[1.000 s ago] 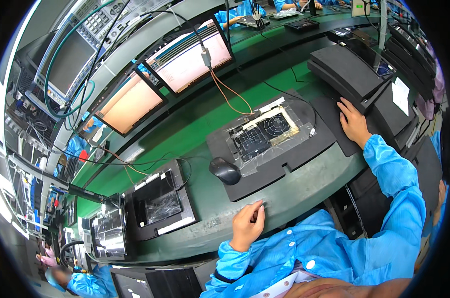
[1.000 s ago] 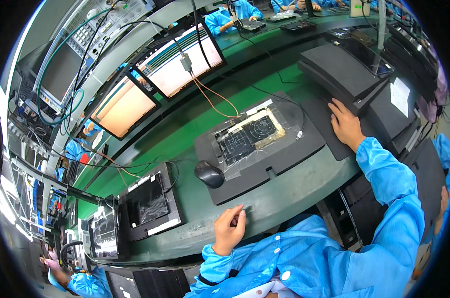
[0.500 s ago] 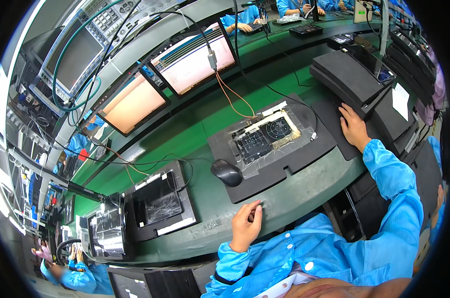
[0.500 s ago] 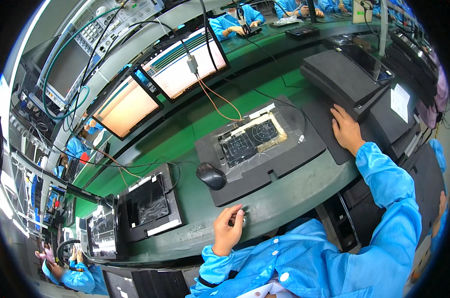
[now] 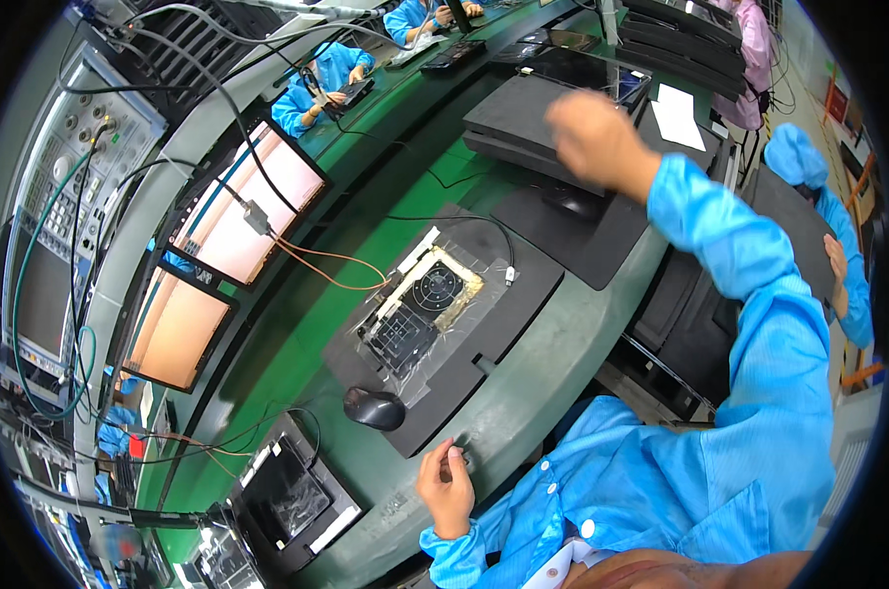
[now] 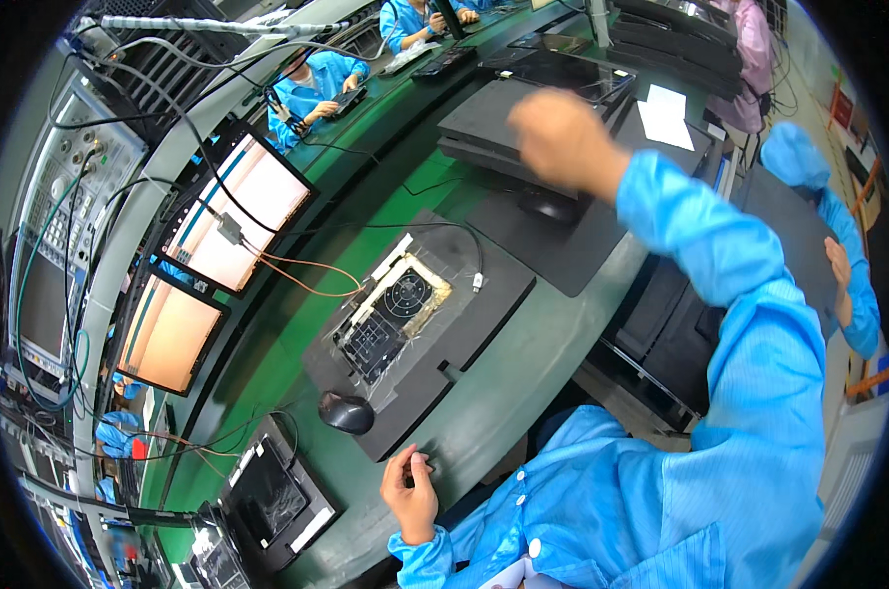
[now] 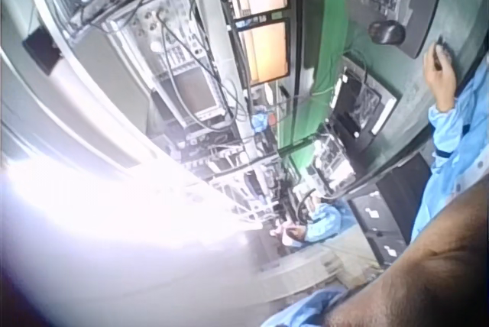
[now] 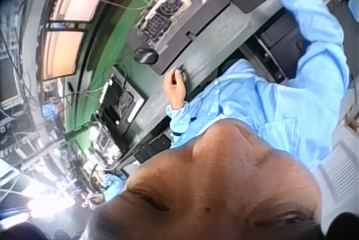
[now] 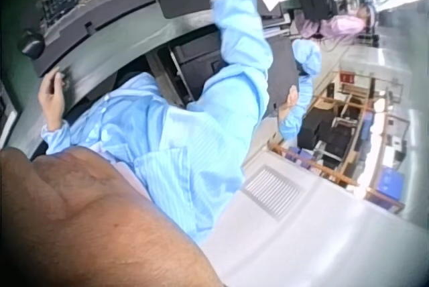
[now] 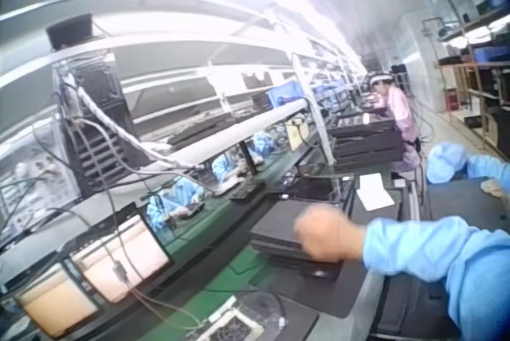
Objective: Testing and inspecting tablet devices at a factory workstation, including plugging in power cables and sorting them into trays.
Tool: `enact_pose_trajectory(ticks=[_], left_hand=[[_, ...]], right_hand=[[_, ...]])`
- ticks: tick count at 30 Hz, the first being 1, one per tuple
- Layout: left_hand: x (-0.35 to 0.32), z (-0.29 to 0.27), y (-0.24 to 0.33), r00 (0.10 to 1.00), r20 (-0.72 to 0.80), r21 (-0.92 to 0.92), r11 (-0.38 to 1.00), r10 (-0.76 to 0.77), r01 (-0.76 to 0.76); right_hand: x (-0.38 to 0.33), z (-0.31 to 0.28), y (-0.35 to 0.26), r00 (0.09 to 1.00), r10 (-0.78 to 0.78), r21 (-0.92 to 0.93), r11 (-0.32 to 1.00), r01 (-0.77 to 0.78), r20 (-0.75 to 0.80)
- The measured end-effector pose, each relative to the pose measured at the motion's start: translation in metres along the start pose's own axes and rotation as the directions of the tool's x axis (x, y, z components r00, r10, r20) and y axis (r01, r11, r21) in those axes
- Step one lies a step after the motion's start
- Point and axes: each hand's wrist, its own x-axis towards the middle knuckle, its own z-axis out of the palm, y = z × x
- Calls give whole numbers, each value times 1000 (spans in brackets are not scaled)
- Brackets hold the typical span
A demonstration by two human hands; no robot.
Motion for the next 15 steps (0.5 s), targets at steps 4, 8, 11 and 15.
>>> enact_pose_trajectory(ticks=[4,8,11,15], left_hand=[[1,0,0,1000,-6,-18,1000,-21,20],[0,2,-5,999,-33,-39,999,-25,24],[-1,2,-9,998,-46,-49,998,-31,29],[2,3,-4,998,-58,-87,996,-17,12]], right_hand=[[1,-6,141,500,789,-551,610,-569,357],[-27,2,190,478,661,-382,737,-557,579],[-32,2,193,677,432,-367,896,-248,596],[-1,3,200,789,183,-445,887,125,587]])
